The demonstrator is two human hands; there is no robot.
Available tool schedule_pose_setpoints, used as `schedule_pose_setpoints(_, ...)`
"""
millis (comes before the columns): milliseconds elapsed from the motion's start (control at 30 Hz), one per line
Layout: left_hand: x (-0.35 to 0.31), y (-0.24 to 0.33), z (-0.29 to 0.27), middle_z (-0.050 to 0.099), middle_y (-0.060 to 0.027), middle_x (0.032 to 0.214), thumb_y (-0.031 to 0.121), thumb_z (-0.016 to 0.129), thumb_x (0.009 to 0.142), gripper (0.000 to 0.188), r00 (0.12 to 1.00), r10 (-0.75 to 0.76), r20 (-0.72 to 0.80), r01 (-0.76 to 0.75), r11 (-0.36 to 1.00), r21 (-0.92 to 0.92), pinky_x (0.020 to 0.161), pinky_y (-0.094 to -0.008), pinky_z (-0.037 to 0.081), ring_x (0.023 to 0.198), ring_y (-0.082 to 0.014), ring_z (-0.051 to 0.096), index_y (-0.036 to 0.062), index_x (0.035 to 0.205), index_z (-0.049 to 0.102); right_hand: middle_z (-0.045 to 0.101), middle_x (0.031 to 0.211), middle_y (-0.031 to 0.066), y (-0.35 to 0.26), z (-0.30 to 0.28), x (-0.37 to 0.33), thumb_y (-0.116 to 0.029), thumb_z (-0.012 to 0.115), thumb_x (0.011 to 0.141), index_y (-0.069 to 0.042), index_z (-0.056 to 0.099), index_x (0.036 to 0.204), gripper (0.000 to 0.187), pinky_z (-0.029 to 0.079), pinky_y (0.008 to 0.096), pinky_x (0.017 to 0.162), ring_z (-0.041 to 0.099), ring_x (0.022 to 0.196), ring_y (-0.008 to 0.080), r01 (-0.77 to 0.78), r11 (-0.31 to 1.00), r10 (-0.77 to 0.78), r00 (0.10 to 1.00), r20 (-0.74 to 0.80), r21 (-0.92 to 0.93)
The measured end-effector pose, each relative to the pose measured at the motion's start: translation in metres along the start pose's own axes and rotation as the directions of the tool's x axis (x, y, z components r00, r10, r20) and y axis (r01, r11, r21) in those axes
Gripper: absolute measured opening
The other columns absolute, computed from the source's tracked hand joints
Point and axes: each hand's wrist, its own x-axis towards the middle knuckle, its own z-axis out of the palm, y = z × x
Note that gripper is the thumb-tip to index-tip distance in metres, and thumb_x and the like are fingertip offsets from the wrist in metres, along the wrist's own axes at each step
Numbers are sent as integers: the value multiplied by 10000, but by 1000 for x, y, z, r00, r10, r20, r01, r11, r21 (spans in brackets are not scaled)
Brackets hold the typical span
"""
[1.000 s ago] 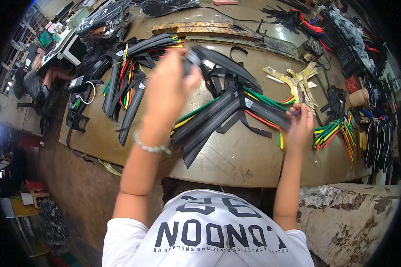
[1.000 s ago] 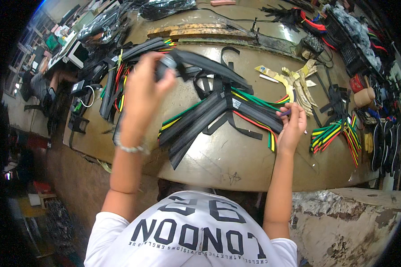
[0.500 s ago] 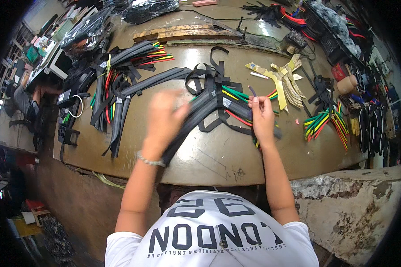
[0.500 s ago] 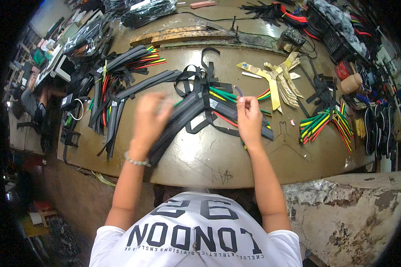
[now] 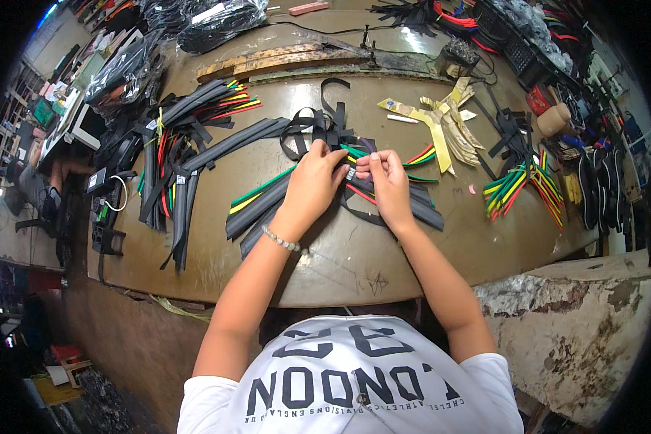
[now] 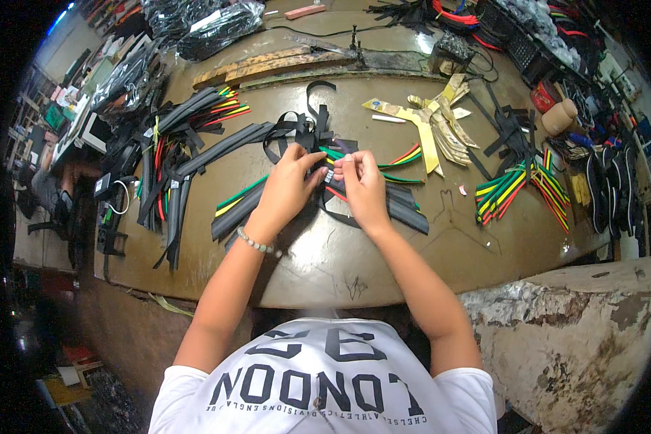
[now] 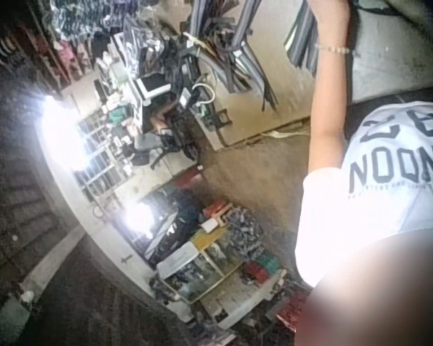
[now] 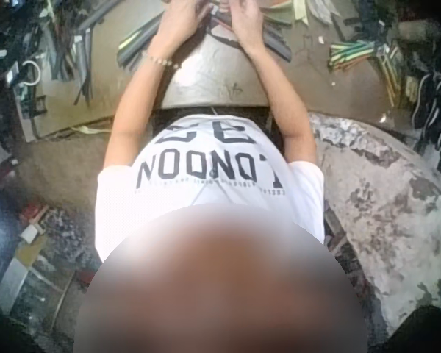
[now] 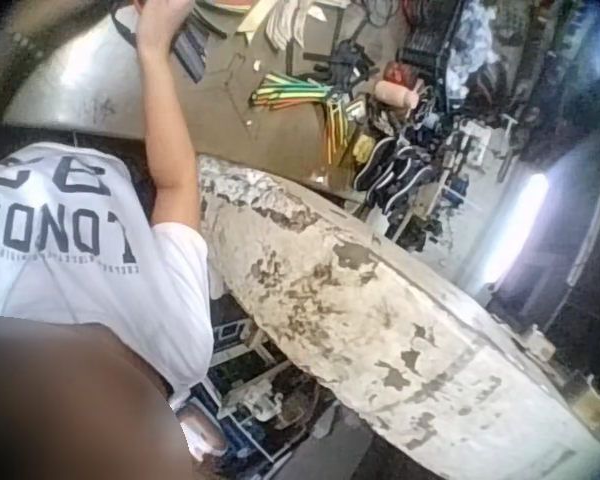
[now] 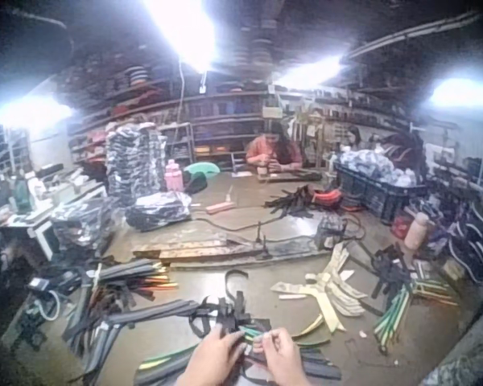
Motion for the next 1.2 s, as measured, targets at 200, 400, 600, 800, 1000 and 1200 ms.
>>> schedule_pose_setpoints(200,7,-11,1,638,-147,799,106,630,881,126,995,1,-96,-18,983,-182,652,-358,500,675,-261,647,-7,935,640,593,998,115,7,1,-4,-81,546,950,29,519,909,121,536,266,790,616,862,126,22,999,-22,1000,8,-39)
schedule_pose_setpoints(400,-16,-17,11,665,-132,823,122,576,946,181,955,-278,-103,220,897,-384,676,-288,531,737,-172,673,-57,949,601,560,995,122,4,1,-2,24,625,813,51,544,746,109,560,279,749,615,844,135,141,974,-133,990,55,-180)
schedule_pose_setpoints(600,-11,-22,14,649,-102,866,131,557,965,199,934,-351,-69,270,817,-510,711,-271,551,758,-142,660,-65,990,585,568,989,133,4,5,-2,8,638,803,53,562,763,97,560,285,747,626,822,158,138,966,-135,990,26,-218)
schedule_pose_setpoints(800,-12,-20,17,651,-93,864,123,559,962,181,913,-404,-62,273,717,-642,702,-267,544,750,-129,648,-55,985,585,571,985,136,5,4,-2,1,647,803,53,548,747,125,558,283,743,629,804,172,221,939,-216,975,50,-265)
schedule_pose_setpoints(1000,-11,-17,15,639,-69,892,34,595,914,121,939,-324,-113,203,790,-579,673,-252,517,751,-112,619,-14,1023,617,576,976,126,6,5,-3,-18,631,841,47,549,803,112,559,284,738,614,817,147,168,961,-170,985,9,-221)
schedule_pose_setpoints(1200,-10,-17,5,596,-100,911,-46,621,815,253,985,92,-145,-103,992,-73,634,-307,488,690,-205,587,42,1044,683,577,956,116,9,4,-1,-28,605,887,56,544,827,119,564,270,718,597,836,119,96,988,-100,995,-29,-120)
